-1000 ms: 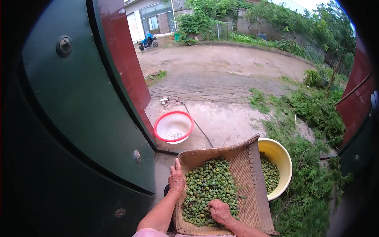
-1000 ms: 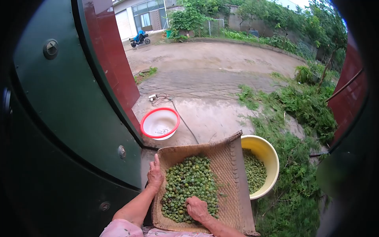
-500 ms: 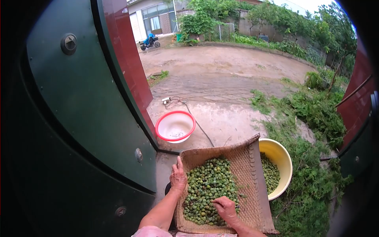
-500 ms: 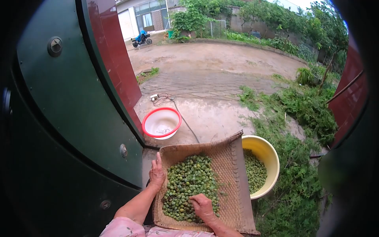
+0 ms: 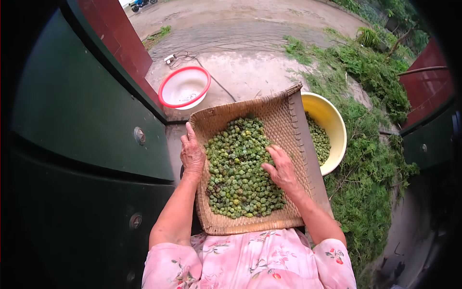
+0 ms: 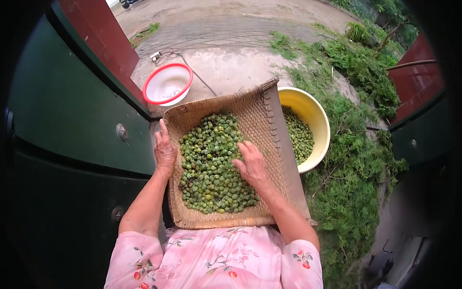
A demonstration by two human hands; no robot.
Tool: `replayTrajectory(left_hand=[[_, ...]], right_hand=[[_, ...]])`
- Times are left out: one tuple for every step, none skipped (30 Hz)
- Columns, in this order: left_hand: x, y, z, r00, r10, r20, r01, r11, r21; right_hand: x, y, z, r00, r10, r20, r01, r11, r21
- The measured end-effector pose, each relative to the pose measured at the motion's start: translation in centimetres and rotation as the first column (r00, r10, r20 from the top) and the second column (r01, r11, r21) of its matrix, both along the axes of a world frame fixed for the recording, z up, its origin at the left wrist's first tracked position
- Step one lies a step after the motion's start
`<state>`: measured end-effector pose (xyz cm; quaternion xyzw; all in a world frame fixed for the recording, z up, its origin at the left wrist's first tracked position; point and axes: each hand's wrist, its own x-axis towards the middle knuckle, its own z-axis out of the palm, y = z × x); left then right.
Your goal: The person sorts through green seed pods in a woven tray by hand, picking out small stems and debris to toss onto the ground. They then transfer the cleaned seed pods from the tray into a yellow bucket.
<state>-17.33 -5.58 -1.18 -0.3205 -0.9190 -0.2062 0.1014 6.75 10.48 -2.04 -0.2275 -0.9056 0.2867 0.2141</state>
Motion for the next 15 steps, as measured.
replayTrajectory(left_hand=[[0.1,-0.1,0.1,1.0,0.005,0.007,-0.005,1.0,-0.005],[0.1,0.0,0.2,1.0,0.01,0.012,-0.01,1.0,-0.009],[0.2,0.0,0.3,1.0,0.014,0.018,-0.014,1.0,-0.012],[0.2,0.1,0.3,1.0,0.013,0.012,-0.013,1.0,-0.008],[0.2,0.1,0.2,1.0,0.013,0.008,-0.013,1.0,-0.005],[0.2,0.0,0.1,1.0,0.015,0.006,-0.015,1.0,-0.003],[0.1,0.0,-0.1,1.0,0.014,-0.01,-0.014,1.0,0.002],[0.0,0.0,-0.3,1.0,0.011,-0.026,-0.011,1.0,0.005],[-0.1,0.0,-0.4,0.999,0.005,-0.041,-0.004,1.0,0.008],[-0.1,0.0,-0.2,1.0,0.009,-0.029,-0.009,1.0,0.012],[-0.1,0.0,-0.3,0.999,0.002,-0.05,-0.001,1.0,0.014],[-0.2,0.0,-0.6,0.998,-0.006,-0.07,0.007,1.0,0.017],[-0.3,0.0,-0.8,0.996,-0.013,-0.09,0.015,1.0,0.022],[-0.4,-0.1,-0.9,0.995,-0.015,-0.102,0.016,1.0,0.007],[-0.4,-0.1,-0.9,0.996,-0.013,-0.085,0.013,1.0,0.004]], right_hand=[[-1.3,0.5,-0.7,1.0,-0.013,0.004,0.013,1.0,0.027],[-2.5,0.7,-1.4,1.0,-0.027,0.007,0.027,0.998,0.056],[-3.6,0.7,-2.1,0.997,-0.049,0.056,0.049,0.999,0.016],[-4.7,0.6,-2.9,0.992,-0.07,0.107,0.073,0.997,-0.023],[-5.5,0.1,-3.5,0.983,-0.087,0.162,0.098,0.993,-0.061],[-5.9,-0.6,-3.6,0.972,-0.119,0.205,0.115,0.993,0.032],[-6.1,-1.2,-3.7,0.971,-0.135,0.195,0.121,0.989,0.081],[-5.9,-1.7,-3.6,0.972,-0.121,0.2,0.096,0.987,0.13],[-5.7,-2.2,-3.1,0.972,-0.11,0.206,0.073,0.981,0.177],[-5.4,-2.7,-2.7,0.967,-0.092,0.238,0.049,0.983,0.179],[-5.0,-3.4,-2.4,0.959,-0.076,0.272,0.027,0.984,0.179],[-4.7,-3.9,-2.2,0.949,-0.046,0.311,-0.004,0.988,0.156],[-4.3,-4.7,-1.8,0.956,-0.018,0.292,-0.043,0.978,0.202],[-3.9,-5.6,-1.5,0.961,0.019,0.276,-0.069,0.983,0.173],[-3.4,-6.5,-1.1,0.965,0.056,0.254,-0.095,0.985,0.144]])
